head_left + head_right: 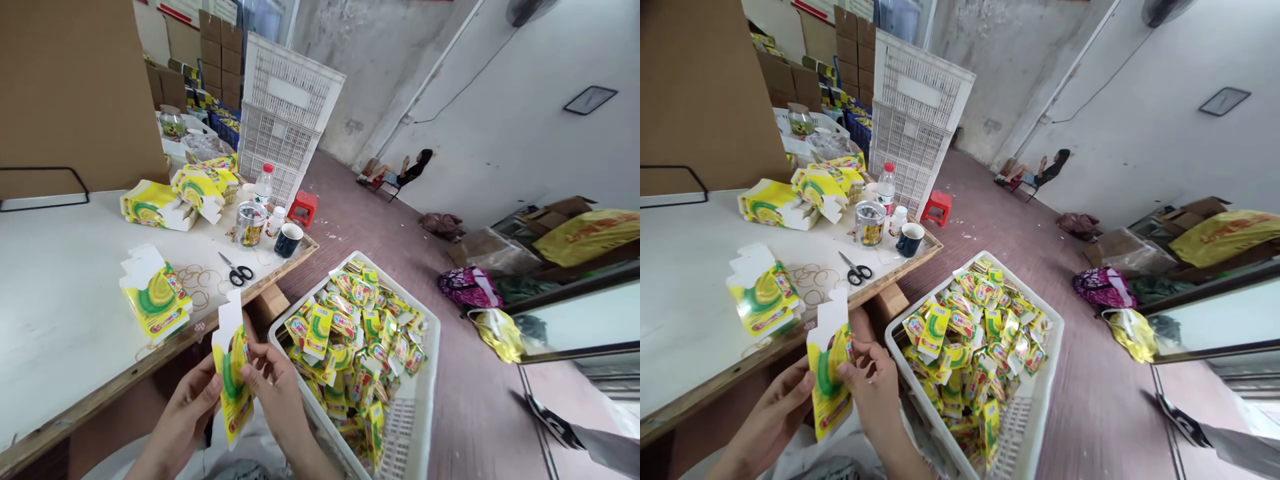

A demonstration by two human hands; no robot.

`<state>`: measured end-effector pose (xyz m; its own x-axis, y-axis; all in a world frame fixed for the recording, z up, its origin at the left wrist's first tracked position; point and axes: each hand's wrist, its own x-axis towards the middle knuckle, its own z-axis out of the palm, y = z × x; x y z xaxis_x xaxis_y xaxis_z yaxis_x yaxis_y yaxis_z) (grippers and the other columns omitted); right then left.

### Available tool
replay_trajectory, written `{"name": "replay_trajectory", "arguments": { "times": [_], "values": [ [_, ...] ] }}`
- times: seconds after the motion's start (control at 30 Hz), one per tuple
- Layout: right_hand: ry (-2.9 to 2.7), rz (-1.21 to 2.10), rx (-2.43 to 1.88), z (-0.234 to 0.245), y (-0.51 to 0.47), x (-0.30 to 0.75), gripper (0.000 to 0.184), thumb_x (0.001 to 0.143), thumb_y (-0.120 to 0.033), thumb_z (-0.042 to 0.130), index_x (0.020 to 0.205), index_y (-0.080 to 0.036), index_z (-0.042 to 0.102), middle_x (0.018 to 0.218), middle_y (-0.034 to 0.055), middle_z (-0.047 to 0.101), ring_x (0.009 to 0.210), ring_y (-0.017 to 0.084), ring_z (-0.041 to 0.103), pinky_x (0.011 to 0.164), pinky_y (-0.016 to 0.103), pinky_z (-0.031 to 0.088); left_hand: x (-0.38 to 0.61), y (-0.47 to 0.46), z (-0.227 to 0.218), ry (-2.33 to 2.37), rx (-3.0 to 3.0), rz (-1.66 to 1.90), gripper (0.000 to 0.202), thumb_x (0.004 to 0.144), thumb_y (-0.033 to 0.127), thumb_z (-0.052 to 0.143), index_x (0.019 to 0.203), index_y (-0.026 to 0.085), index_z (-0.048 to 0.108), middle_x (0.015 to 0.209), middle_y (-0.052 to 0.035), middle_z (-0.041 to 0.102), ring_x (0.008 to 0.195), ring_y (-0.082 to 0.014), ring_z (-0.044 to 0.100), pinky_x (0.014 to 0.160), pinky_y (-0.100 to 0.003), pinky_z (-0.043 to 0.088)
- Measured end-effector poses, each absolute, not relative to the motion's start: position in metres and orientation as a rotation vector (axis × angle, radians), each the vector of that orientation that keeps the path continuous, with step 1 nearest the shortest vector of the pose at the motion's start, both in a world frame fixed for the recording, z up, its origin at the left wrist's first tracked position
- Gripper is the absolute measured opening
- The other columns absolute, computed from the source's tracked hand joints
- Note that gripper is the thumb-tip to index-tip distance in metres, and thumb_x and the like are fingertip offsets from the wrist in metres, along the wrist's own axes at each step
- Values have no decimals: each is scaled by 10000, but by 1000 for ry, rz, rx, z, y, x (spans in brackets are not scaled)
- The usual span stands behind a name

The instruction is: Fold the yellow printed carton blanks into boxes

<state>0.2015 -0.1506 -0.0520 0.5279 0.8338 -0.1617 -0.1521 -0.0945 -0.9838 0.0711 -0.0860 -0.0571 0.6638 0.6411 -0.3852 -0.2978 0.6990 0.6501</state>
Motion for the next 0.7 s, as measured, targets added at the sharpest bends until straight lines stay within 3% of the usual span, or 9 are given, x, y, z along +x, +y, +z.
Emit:
{"name": "replay_trajectory", "arguments": {
  "times": [0.27, 0.47, 0.6, 0.7],
  "values": [
    [-788, 803, -1663, -52, -158, 210, 312, 731, -318, 778, 1021, -203, 764, 781, 6, 640, 713, 173, 540, 665, 296, 429, 73, -87, -55, 581, 673, 566, 524, 659, 430, 864, 1128, 223, 759, 1046, -110, 790, 1031, -311, 702, 897, -341, 546],
    [-1064, 518, -1724, -44, -162, 212, 171, 803, -247, 749, 975, -252, 752, 1041, 55, 683, 1015, 248, 607, 888, 369, 476, 79, -91, -51, 574, 608, 578, 515, 700, 367, 852, 1190, 265, 729, 1090, -82, 781, 1001, -257, 710, 881, -284, 531],
    [-1254, 341, -1652, -34, -164, 217, 408, 866, -233, 680, 1265, -257, 598, 1238, 84, 630, 1167, 252, 553, 1002, 402, 437, 80, -94, -42, 534, 519, 495, 479, 696, 409, 846, 1129, 223, 763, 1053, -100, 787, 977, -271, 719, 866, -309, 545],
    [-1340, 448, -1558, -29, -163, 220, 347, 895, -184, 618, 1231, -270, 595, 1168, 59, 651, 1081, 213, 587, 906, 334, 487, 78, -96, -36, 522, 469, 470, 448, 686, 396, 856, 1090, 218, 780, 1030, -99, 790, 998, -284, 715, 916, -345, 533]
  ]
}}
